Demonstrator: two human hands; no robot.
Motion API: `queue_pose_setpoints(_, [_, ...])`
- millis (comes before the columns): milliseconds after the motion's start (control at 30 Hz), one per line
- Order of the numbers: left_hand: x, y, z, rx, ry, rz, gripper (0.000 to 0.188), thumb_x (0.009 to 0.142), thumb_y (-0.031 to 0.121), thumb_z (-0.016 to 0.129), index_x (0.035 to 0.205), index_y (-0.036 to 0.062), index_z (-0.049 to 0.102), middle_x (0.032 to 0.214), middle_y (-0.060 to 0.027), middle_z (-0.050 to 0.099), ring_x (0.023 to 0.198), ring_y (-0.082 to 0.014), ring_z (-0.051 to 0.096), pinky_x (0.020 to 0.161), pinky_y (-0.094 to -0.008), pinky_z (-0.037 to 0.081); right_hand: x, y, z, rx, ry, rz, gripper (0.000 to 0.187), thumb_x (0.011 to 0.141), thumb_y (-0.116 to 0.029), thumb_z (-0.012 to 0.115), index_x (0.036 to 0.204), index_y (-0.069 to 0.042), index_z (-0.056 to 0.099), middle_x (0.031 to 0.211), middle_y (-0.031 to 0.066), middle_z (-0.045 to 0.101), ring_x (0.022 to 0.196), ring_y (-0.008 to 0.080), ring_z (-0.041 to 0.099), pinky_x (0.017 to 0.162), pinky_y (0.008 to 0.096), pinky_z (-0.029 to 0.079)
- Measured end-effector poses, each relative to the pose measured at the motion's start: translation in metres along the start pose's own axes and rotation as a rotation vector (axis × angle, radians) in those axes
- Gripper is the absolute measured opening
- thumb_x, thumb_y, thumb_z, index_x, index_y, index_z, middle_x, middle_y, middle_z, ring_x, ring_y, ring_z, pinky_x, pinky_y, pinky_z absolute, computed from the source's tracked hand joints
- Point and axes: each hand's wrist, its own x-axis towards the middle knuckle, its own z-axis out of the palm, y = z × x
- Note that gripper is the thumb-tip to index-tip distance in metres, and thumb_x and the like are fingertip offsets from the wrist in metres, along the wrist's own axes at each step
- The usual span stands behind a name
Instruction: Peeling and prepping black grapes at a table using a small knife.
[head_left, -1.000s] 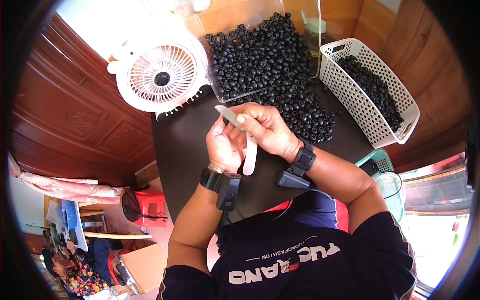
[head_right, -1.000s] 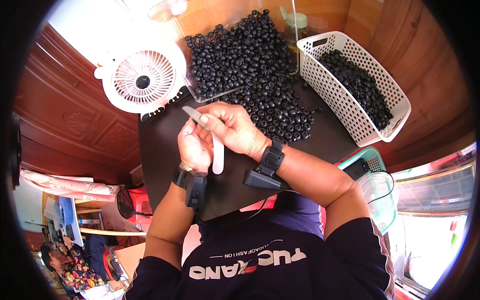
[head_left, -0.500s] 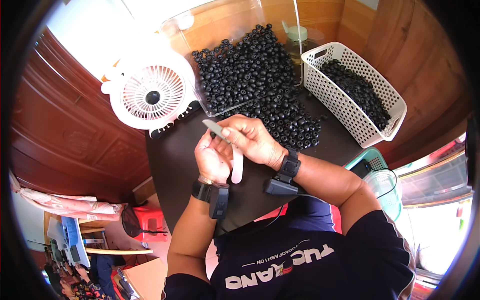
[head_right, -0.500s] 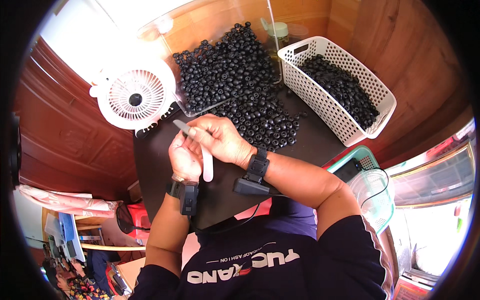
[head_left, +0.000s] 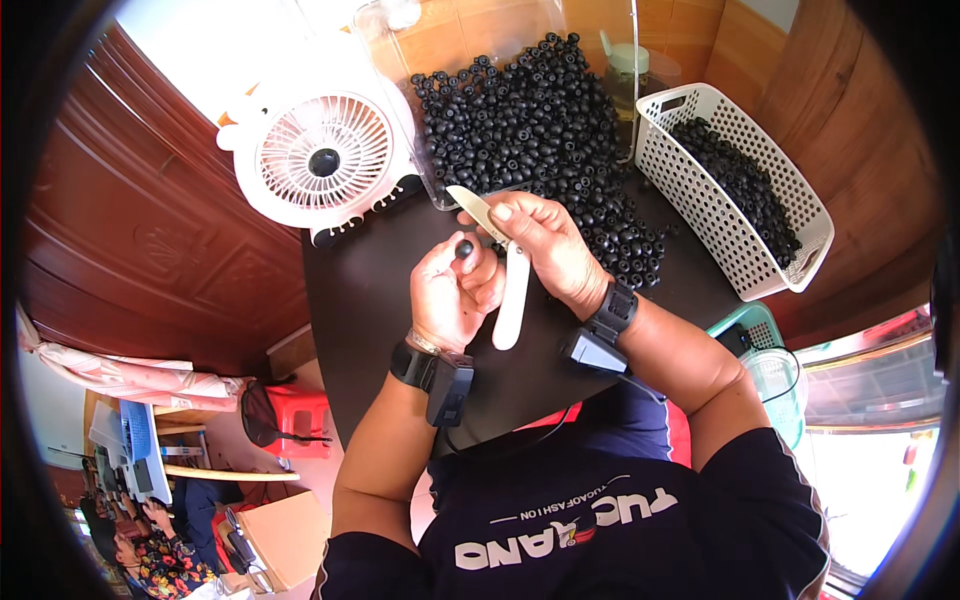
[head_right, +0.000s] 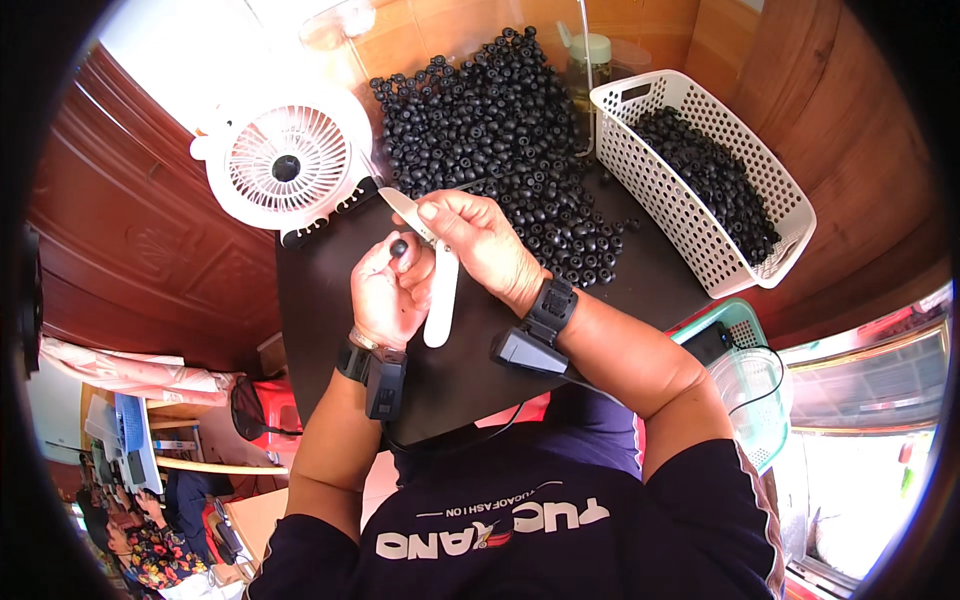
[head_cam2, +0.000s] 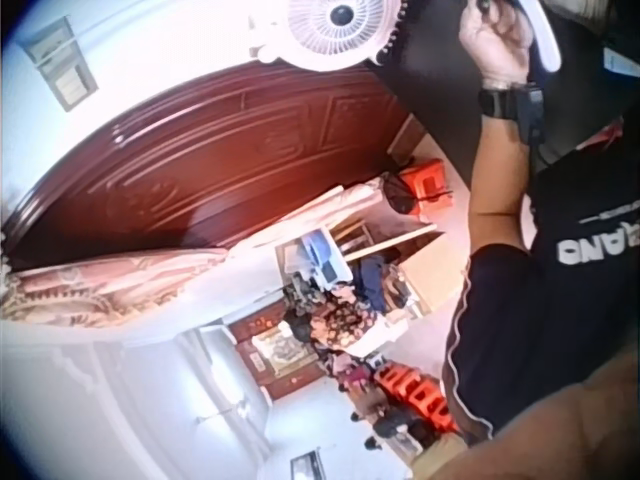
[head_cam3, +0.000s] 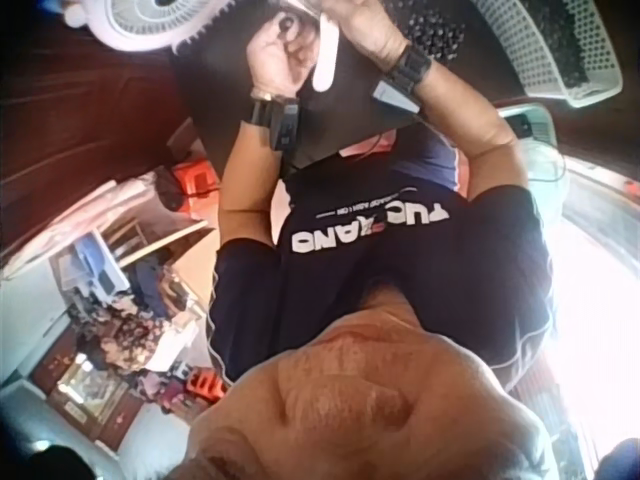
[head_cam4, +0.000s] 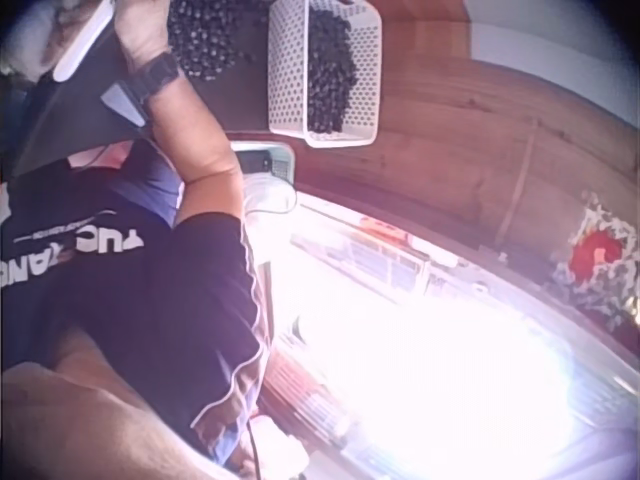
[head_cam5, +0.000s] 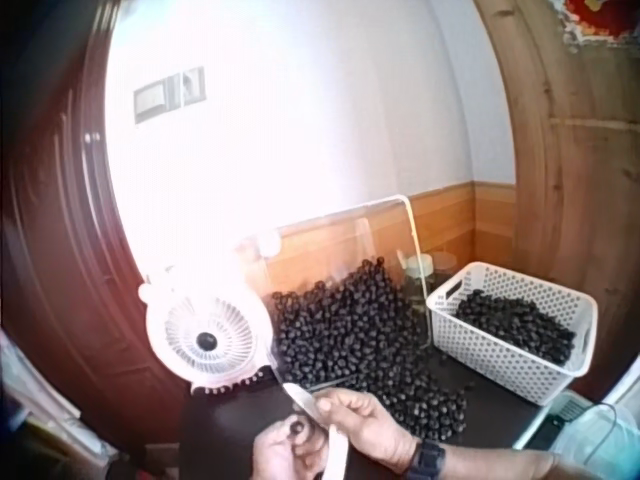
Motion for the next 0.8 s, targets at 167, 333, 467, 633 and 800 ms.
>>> queue_pose_setpoints(167, [-0.0044,-0.0023,0.0071,0.009,0.079,-0.110,0.033,0.094,0.031,0.037,0.069,0.0099,0.042,0.054,-0.0011,0.035,0.043,-0.0185,0.040,0.043,-0.0290,0.034,0.0021,0.0045,-0.0056,0.068,-0.086,0.144,0.032,0.094,-0.027,0.052,0.104,0.002,0.063,0.083,0.0069,0.067,0.076,0.0130,0.063,0.073,0.0268,0.051])
queue_pose_setpoints(333, [-0.0044,-0.0024,0.0088,-0.031,0.100,-0.135,0.033,0.093,0.032,0.037,0.069,0.0105,0.042,0.053,-0.0005,0.035,0.042,-0.0166,0.039,0.040,-0.0281,0.031,0.0007,0.0005,-0.0037,0.073,-0.128,0.158,0.026,0.094,-0.023,0.054,0.099,0.000,0.064,0.081,0.0032,0.066,0.074,0.0084,0.061,0.073,0.0247,0.050])
queue_pose_setpoints(467, [-0.0031,-0.0031,0.0027,-0.040,0.024,-0.149,0.032,0.093,0.031,0.037,0.068,0.0110,0.042,0.053,0.0004,0.035,0.041,-0.0148,0.037,0.039,-0.0270,0.029,0.0016,0.0014,-0.0040,0.005,-0.110,0.150,0.033,0.093,-0.029,0.055,0.098,0.002,0.064,0.079,0.0067,0.067,0.072,0.0128,0.064,0.071,0.0268,0.054])
queue_pose_setpoints(633, [-0.0055,-0.0018,0.0065,-0.014,0.052,-0.159,0.032,0.092,0.031,0.038,0.068,0.0115,0.042,0.053,0.0007,0.035,0.041,-0.0144,0.036,0.039,-0.0272,0.029,0.0002,-0.0002,-0.0041,0.031,-0.120,0.164,0.031,0.093,-0.027,0.055,0.097,0.002,0.064,0.079,0.0069,0.066,0.071,0.0123,0.064,0.068,0.0264,0.055])
queue_pose_setpoints(800, [-0.0065,-0.0016,0.0075,-0.015,0.049,-0.163,0.032,0.092,0.032,0.039,0.068,0.0115,0.043,0.053,0.0010,0.035,0.043,-0.0142,0.038,0.039,-0.0272,0.030,0.0000,0.0009,-0.0029,0.002,-0.102,0.163,0.028,0.093,-0.025,0.056,0.096,0.001,0.064,0.079,0.0067,0.066,0.069,0.0119,0.064,0.067,0.0266,0.056])
